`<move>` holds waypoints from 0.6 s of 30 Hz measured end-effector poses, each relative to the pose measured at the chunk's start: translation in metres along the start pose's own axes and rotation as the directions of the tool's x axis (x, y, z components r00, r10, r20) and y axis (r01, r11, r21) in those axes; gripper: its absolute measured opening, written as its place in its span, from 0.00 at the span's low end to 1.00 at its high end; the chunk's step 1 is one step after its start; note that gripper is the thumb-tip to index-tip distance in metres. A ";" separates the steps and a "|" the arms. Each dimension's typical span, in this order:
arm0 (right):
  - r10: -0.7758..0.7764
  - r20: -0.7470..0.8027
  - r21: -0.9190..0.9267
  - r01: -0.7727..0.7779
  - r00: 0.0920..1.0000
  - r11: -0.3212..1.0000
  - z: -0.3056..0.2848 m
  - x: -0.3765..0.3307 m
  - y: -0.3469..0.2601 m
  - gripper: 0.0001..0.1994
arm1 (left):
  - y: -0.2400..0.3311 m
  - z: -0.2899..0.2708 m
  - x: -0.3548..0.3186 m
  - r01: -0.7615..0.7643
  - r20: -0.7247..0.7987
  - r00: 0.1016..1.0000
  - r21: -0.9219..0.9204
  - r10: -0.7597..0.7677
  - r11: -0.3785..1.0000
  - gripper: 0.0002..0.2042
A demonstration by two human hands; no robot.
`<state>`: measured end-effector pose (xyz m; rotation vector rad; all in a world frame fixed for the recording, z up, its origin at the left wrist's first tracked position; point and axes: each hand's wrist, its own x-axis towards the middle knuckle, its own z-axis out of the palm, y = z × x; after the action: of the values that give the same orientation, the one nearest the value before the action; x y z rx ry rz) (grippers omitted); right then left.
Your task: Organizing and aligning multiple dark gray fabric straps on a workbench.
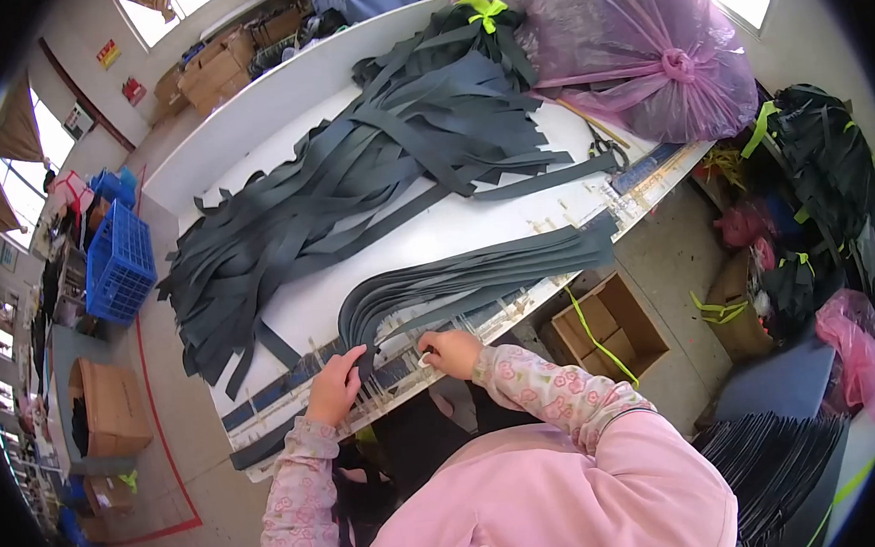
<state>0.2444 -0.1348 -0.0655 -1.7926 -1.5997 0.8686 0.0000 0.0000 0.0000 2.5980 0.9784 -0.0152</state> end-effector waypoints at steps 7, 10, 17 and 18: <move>-0.091 -0.017 -0.048 0.090 0.996 0.995 -0.052 -0.019 -0.067 0.19 | 0.063 -0.118 0.035 0.008 0.131 0.982 -0.745 0.135 0.666 0.18; -0.459 -0.217 0.142 0.493 0.862 0.858 -0.094 -0.039 -0.134 0.28 | 0.149 -0.195 0.048 0.057 0.190 0.955 -0.869 0.226 0.492 0.20; -0.586 -0.723 -0.266 0.636 0.365 0.725 -0.236 -0.090 -0.187 0.26 | 0.324 -0.277 0.082 -0.305 -0.227 0.832 -0.949 0.506 0.075 0.16; -0.489 -0.755 -0.089 0.671 0.436 0.736 -0.262 -0.116 -0.193 0.23 | 0.327 -0.286 0.079 -0.407 -0.305 0.722 -0.913 0.621 0.024 0.16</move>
<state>0.3227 -0.2274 0.2579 -1.0258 -1.3101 -0.0667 0.2362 -0.0796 0.3642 1.4849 -0.2222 0.4138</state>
